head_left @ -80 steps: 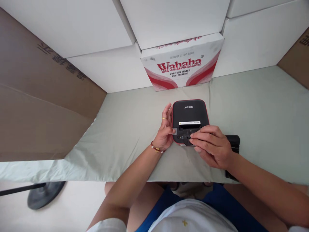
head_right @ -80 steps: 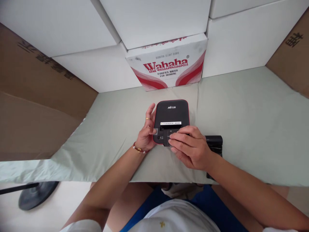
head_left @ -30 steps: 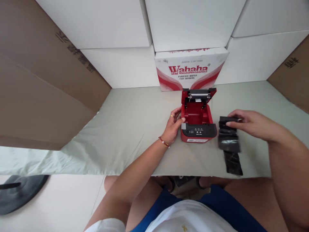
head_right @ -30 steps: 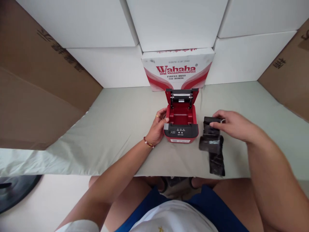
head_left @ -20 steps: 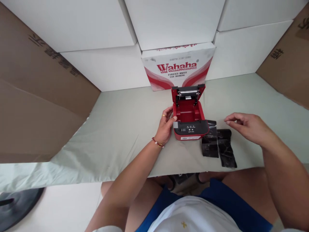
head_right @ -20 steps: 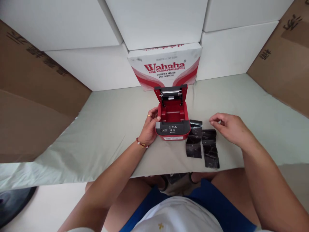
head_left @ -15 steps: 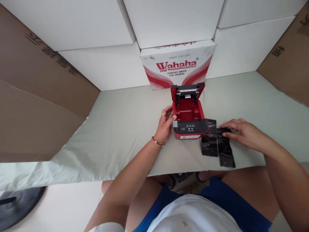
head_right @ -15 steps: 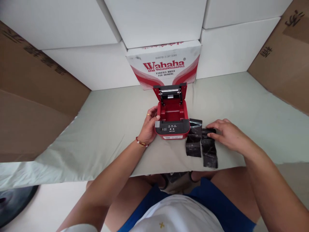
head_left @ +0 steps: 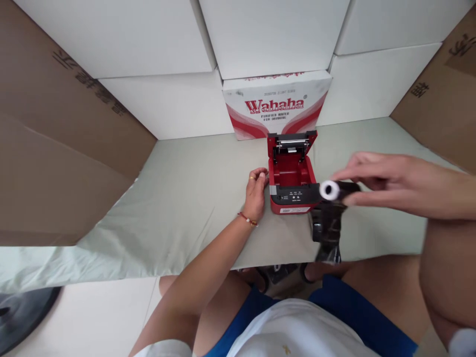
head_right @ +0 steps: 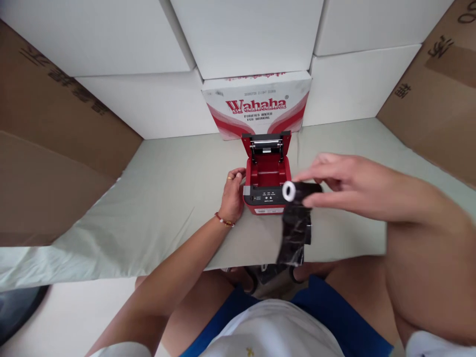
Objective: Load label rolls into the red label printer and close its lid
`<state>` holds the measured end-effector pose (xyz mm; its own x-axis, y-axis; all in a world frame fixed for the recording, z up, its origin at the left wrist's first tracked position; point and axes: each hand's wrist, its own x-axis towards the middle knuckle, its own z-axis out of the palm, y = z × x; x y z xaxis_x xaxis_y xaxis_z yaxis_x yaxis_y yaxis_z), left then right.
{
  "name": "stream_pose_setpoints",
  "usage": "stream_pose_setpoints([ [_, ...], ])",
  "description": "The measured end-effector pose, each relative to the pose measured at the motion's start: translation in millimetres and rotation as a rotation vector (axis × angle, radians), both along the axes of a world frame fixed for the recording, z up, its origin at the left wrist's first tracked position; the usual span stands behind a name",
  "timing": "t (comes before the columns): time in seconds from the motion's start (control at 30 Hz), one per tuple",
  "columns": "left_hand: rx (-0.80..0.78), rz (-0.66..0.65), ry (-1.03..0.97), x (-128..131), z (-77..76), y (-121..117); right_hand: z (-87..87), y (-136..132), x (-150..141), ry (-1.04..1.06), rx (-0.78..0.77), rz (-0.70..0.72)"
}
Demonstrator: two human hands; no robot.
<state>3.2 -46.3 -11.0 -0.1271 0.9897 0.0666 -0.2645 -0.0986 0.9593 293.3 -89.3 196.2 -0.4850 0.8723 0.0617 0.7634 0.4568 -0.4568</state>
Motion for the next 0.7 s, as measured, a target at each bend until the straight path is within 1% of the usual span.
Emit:
stream_pose_setpoints([
  [0.03, 0.001, 0.03, 0.016, -0.3, 0.5, -0.8, -4.1, 8.5, -22.0, -0.018, -0.114, 0.046],
  [0.07, 0.005, 0.058, 0.037, -0.8, 1.2, -1.7, -10.9, 17.3, -43.2, -0.039, -0.122, 0.02],
  [0.1, 0.008, 0.084, 0.063, -1.7, 2.1, -2.5, -19.1, 26.1, -62.5, -0.099, -0.121, -0.032],
  [0.17, 0.014, 0.125, 0.137, -3.6, 4.5, -4.6, -36.4, 41.7, -92.3, -0.24, -0.045, -0.133],
  [0.23, 0.06, 0.179, 0.251, -5.2, 8.1, -8.0, -50.1, 53.5, -109.6, -0.353, -0.001, -0.199],
  [0.27, 0.113, 0.21, 0.317, -5.6, 10.4, -10.6, -54.8, 57.8, -114.3, -0.385, 0.001, -0.217],
  [0.33, 0.272, 0.26, 0.446, -5.6, 15.4, -17.7, -60.7, 63.7, -119.2, -0.418, -0.014, -0.232],
  [0.4, 0.44, 0.268, 0.552, -4.6, 20.2, -26.5, -64.5, 67.7, -121.3, -0.431, -0.022, -0.228],
  [0.5, 0.629, 0.208, 0.684, -2.1, 25.9, -38.6, -71.1, 73.4, -124.2, -0.43, -0.009, -0.212],
  [0.6, 0.794, 0.148, 0.756, -0.6, 29.5, -44.8, -78.2, 78.2, -126.4, -0.403, 0.021, -0.213],
  [0.7, 0.889, 0.12, 0.799, -1.5, 31.2, -46.1, -78.6, 75.2, -122.4, -0.352, 0.037, -0.191],
])
